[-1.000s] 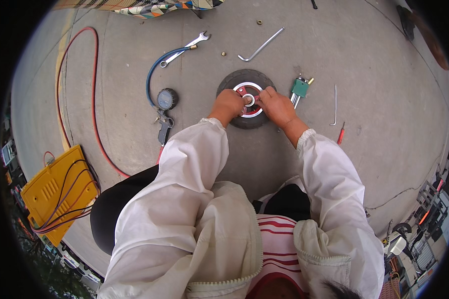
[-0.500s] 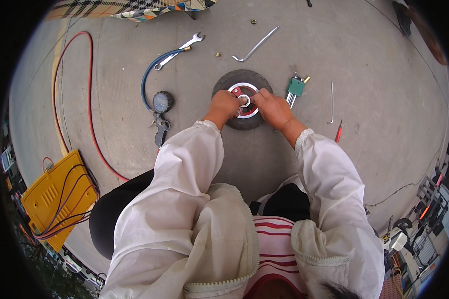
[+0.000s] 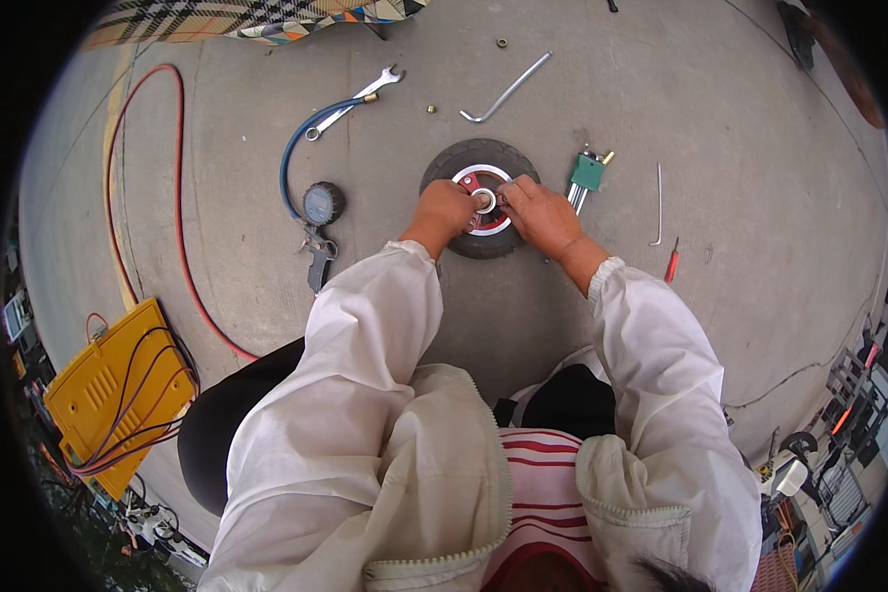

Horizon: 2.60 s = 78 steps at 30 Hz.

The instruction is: The person assembles a small wheel by inserting a bearing into the hub, placing a red plastic cover, and tightening the axle nut with an Allen key. The person then flips the wheel and secures the opposite side with a nut and washer.

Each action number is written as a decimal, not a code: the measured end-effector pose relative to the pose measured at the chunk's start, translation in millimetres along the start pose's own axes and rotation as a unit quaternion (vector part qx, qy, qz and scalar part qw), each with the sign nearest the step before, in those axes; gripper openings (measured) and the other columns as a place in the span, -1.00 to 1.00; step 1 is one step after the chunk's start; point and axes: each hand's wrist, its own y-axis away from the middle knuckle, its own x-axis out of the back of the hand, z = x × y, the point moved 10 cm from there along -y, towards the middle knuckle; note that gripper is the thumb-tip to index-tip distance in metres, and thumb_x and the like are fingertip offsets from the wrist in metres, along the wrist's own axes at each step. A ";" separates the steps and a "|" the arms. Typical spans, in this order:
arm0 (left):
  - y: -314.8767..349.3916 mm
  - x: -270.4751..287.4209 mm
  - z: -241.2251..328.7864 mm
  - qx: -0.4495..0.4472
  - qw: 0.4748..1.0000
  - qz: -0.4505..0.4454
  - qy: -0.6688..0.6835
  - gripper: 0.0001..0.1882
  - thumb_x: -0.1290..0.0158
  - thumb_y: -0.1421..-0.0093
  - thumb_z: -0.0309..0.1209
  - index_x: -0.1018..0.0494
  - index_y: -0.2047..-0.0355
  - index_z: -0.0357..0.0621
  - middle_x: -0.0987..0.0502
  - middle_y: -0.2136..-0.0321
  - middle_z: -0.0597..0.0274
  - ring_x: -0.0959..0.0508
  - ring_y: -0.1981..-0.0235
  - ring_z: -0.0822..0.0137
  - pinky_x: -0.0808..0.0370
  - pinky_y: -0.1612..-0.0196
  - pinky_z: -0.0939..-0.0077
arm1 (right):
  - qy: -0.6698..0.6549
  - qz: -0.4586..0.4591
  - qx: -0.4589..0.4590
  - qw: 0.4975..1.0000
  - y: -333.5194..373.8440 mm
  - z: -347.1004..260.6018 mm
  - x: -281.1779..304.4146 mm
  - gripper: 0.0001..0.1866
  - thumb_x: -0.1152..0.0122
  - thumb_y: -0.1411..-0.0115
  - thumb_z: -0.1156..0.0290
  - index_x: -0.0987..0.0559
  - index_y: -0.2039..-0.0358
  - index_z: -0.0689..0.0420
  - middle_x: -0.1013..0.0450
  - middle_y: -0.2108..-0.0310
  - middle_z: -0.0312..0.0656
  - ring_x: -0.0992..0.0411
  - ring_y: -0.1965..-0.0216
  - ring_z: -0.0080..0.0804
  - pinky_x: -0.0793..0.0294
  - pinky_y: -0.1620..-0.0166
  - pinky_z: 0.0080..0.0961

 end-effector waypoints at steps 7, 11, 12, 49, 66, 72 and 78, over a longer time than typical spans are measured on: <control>-5.5 -1.0 -4.4 -0.004 0.999 0.009 0.034 -0.67 -0.25 -0.16 -0.19 -0.61 0.44 -0.27 -0.54 0.69 0.16 -0.50 0.71 0.36 -0.41 0.59 0.43 | 0.036 -0.007 -0.027 0.999 -3.0 4.1 -6.3 -0.81 -0.16 -0.21 0.27 -0.41 0.34 0.11 -0.39 0.36 -0.11 -0.52 0.42 -0.09 -0.51 0.40 -0.13; -3.5 0.1 -0.8 -0.015 0.999 0.012 0.028 -0.66 -0.27 -0.15 -0.18 -0.61 0.46 -0.27 -0.50 0.73 0.20 -0.47 0.75 0.40 -0.38 0.66 0.48 | 0.053 -0.014 -0.025 0.998 -1.0 4.3 -9.3 -0.82 -0.15 -0.21 0.29 -0.41 0.34 0.12 -0.39 0.36 -0.10 -0.53 0.43 -0.10 -0.53 0.42 -0.16; -2.2 0.8 0.7 -0.013 0.999 0.014 0.025 -0.66 -0.27 -0.15 -0.17 -0.60 0.47 -0.26 -0.51 0.73 0.20 -0.48 0.74 0.40 -0.39 0.66 0.47 | 0.061 -0.018 -0.028 0.998 -1.1 5.0 -10.2 -0.82 -0.14 -0.20 0.30 -0.41 0.34 0.12 -0.40 0.36 -0.10 -0.53 0.42 -0.10 -0.53 0.42 -0.17; 1.8 -1.6 2.7 -0.024 0.998 0.013 0.060 -0.68 -0.26 -0.18 -0.22 -0.58 0.49 -0.28 -0.49 0.71 0.23 -0.46 0.75 0.42 -0.35 0.68 0.48 | -0.029 0.017 -0.064 0.997 -1.4 0.3 12.6 -0.85 -0.17 -0.12 0.41 -0.48 0.28 0.10 -0.40 0.30 -0.13 -0.51 0.28 -0.08 -0.53 0.28 -0.15; 4.0 -1.6 2.3 -0.021 0.997 0.020 0.069 -0.64 -0.25 -0.18 -0.20 -0.55 0.55 -0.28 -0.46 0.73 0.27 -0.43 0.76 0.45 -0.32 0.71 0.48 | -0.033 -0.012 -0.050 0.998 -1.4 -5.4 15.4 -0.90 -0.13 -0.17 0.43 -0.45 0.31 0.14 -0.38 0.29 -0.11 -0.49 0.25 -0.08 -0.53 0.26 -0.17; 1.4 -2.9 3.4 -0.026 0.998 0.019 0.057 -0.64 -0.25 -0.18 -0.19 -0.56 0.53 -0.27 -0.47 0.72 0.27 -0.43 0.76 0.45 -0.32 0.70 0.47 | -0.002 -0.027 -0.007 1.000 -2.8 -6.6 6.3 -0.90 -0.12 -0.16 0.45 -0.47 0.29 0.13 -0.39 0.28 -0.12 -0.49 0.24 -0.09 -0.53 0.26 -0.19; -2.8 -1.9 -2.2 -0.025 0.998 0.021 0.054 -0.65 -0.25 -0.19 -0.19 -0.56 0.53 -0.27 -0.46 0.73 0.27 -0.41 0.77 0.45 -0.31 0.70 0.48 | -0.019 -0.020 -0.064 0.998 -3.7 -4.6 8.5 -0.90 -0.11 -0.15 0.45 -0.48 0.30 0.12 -0.40 0.27 -0.13 -0.47 0.19 -0.10 -0.54 0.24 -0.20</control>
